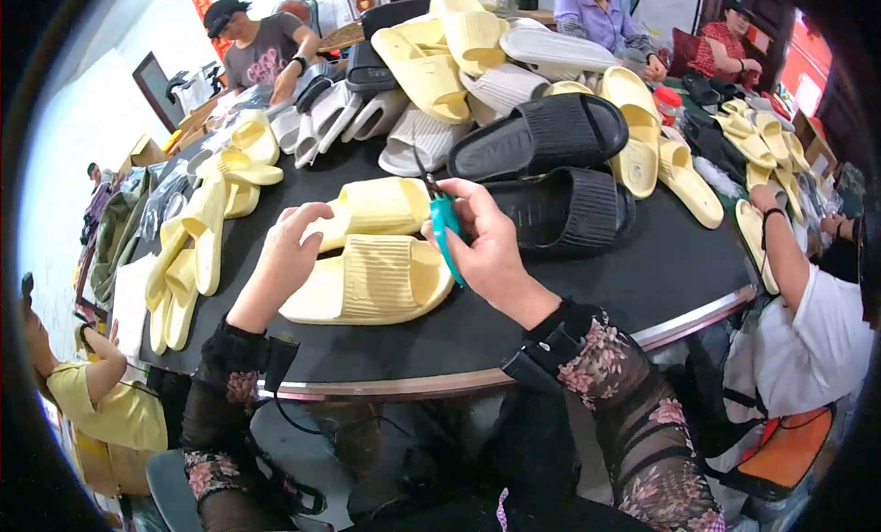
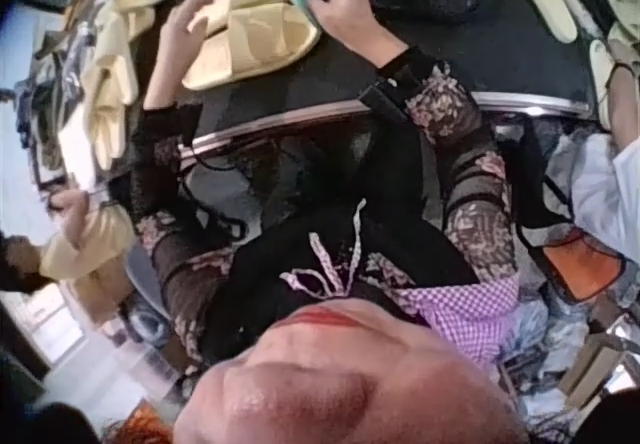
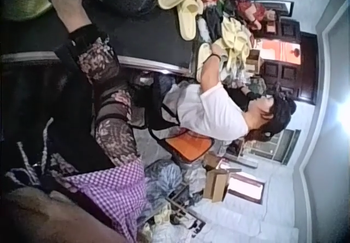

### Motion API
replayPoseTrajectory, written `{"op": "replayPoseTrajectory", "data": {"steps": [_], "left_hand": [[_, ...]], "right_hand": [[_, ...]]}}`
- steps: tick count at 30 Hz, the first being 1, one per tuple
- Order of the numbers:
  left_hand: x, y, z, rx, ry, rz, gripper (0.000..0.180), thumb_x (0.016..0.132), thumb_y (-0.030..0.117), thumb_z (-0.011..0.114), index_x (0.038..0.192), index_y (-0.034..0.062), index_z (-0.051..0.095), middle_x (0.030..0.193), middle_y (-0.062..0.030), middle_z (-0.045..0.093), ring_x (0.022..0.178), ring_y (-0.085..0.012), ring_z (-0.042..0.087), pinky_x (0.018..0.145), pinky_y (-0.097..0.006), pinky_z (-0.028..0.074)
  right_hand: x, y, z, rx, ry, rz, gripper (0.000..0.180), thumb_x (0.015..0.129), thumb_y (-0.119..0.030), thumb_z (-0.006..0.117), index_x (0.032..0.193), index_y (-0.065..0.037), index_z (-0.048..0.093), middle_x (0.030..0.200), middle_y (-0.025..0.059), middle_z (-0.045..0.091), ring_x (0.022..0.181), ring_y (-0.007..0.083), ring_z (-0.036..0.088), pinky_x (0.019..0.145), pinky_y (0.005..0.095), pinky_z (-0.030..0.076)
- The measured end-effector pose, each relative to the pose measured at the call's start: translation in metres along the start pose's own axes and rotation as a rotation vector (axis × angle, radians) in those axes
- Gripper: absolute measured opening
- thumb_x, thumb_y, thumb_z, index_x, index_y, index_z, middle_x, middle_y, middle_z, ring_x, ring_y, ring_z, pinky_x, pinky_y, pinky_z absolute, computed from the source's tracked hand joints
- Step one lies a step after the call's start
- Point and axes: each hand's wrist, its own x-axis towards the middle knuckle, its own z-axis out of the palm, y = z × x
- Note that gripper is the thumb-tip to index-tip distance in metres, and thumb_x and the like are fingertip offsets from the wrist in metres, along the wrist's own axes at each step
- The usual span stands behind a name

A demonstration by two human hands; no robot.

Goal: Trim excess material from rubber slides using snips.

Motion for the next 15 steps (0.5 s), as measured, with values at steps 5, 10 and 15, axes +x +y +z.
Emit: {"op": "replayPoseTrajectory", "data": {"steps": [5,10,15], "left_hand": [[-0.012,-0.005,-0.004,-0.162,-0.051,-0.276,0.028,0.085,0.006,0.050,0.113,0.0005,0.051,0.084,-0.0125,0.064,0.074,-0.0202,0.061,0.068,-0.030,0.048],[-0.016,0.020,0.006,-0.591,-0.265,-0.731,0.051,0.093,0.026,0.049,0.134,-0.0004,0.036,0.078,-0.0096,0.062,0.058,-0.0115,0.055,0.055,-0.025,0.046],[-0.016,0.000,0.045,-1.063,-0.221,-0.681,0.052,0.093,0.027,0.053,0.135,0.0006,0.035,0.105,-0.0098,0.056,0.085,-0.0121,0.059,0.070,-0.027,0.051]], "right_hand": [[0.001,-0.002,-0.002,-0.063,-0.065,0.000,0.040,0.084,0.004,0.058,0.121,0.000,0.043,0.088,0.0057,0.062,0.083,0.0087,0.061,0.074,0.0228,0.049],[0.001,-0.004,0.001,0.018,-0.018,0.010,0.039,0.081,-0.007,0.066,0.115,0.001,0.049,0.087,0.0132,0.064,0.079,0.0153,0.062,0.072,0.0287,0.049],[0.001,-0.006,0.000,0.027,-0.015,0.040,0.039,0.081,-0.007,0.066,0.115,0.001,0.049,0.090,0.0125,0.064,0.082,0.0148,0.062,0.073,0.0286,0.049]]}}
